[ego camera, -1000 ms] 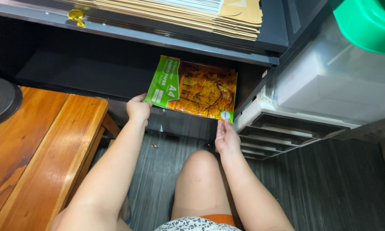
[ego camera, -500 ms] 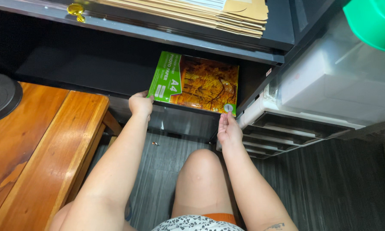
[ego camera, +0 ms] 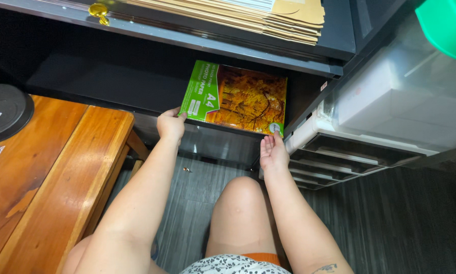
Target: The person organizes stationery items by picking up stacks of paper and packages from a wooden bench and placing them onto a black shelf. The person handles pink patterned paper, white paper, and various packaged items, arranging them neatly on the shelf.
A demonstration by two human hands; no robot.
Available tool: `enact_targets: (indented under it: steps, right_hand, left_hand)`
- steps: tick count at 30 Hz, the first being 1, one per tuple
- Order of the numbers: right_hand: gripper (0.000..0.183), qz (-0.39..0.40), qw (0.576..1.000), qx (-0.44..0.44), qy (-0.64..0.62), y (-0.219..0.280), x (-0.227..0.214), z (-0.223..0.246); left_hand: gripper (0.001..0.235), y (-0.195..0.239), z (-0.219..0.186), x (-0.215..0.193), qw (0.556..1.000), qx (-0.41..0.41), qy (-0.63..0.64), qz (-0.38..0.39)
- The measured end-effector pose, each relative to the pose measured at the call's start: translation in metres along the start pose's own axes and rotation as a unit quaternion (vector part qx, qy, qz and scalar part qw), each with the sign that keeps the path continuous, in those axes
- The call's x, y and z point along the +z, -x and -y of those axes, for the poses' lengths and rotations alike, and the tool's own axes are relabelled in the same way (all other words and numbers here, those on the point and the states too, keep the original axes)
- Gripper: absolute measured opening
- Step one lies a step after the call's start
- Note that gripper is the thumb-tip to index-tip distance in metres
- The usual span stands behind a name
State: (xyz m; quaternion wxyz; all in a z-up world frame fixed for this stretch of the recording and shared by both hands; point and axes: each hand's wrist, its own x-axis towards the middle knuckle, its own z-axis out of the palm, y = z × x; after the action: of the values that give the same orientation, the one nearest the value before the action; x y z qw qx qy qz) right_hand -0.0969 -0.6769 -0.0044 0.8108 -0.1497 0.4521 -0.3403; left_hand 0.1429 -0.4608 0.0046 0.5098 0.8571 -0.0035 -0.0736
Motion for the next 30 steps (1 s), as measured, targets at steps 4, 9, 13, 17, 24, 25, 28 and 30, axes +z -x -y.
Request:
enact_targets:
  steps: [4, 9, 13, 17, 24, 25, 28, 30]
  right_hand:
    - [0.036, 0.005, 1.000, -0.001, -0.003, 0.001, 0.001, -0.002]
    - [0.038, 0.022, 1.000, 0.000, 0.004, 0.005, -0.004, -0.005]
    - [0.039, 0.042, 0.998, 0.010, 0.052, 0.025, -0.005, -0.019]
    - [0.033, 0.141, 0.951, 0.023, 0.275, 0.028, -0.017, -0.052]
    - [0.024, 0.280, 0.795, -0.093, 0.531, -0.009, -0.028, -0.100]
    - [0.024, 0.286, 0.791, -0.090, 0.532, -0.007, -0.028, -0.103]
    - [0.022, 0.299, 0.747, -0.118, 0.581, 0.007, -0.026, -0.104]
    - [0.025, 0.301, 0.681, -0.163, 0.647, 0.020, -0.020, -0.098]
  left_hand:
    - [0.034, 0.006, -0.004, -0.006, 1.000, 0.007, -0.012, 0.004]
    - [0.033, -0.011, 0.018, 0.000, 0.999, 0.041, -0.028, 0.016]
    - [0.039, 0.007, 0.025, -0.037, 0.997, 0.062, -0.022, 0.037]
    - [0.040, 0.064, 0.003, -0.131, 0.982, 0.105, -0.073, 0.142]
    - [0.031, 0.103, 0.079, -0.304, 0.960, 0.175, -0.220, -0.005]
    - [0.031, 0.106, 0.101, -0.320, 0.960, 0.171, -0.221, -0.011]
    - [0.029, 0.118, 0.161, -0.358, 0.935, 0.194, -0.282, -0.094]
    - [0.030, 0.129, 0.195, -0.365, 0.945, 0.142, -0.274, -0.107]
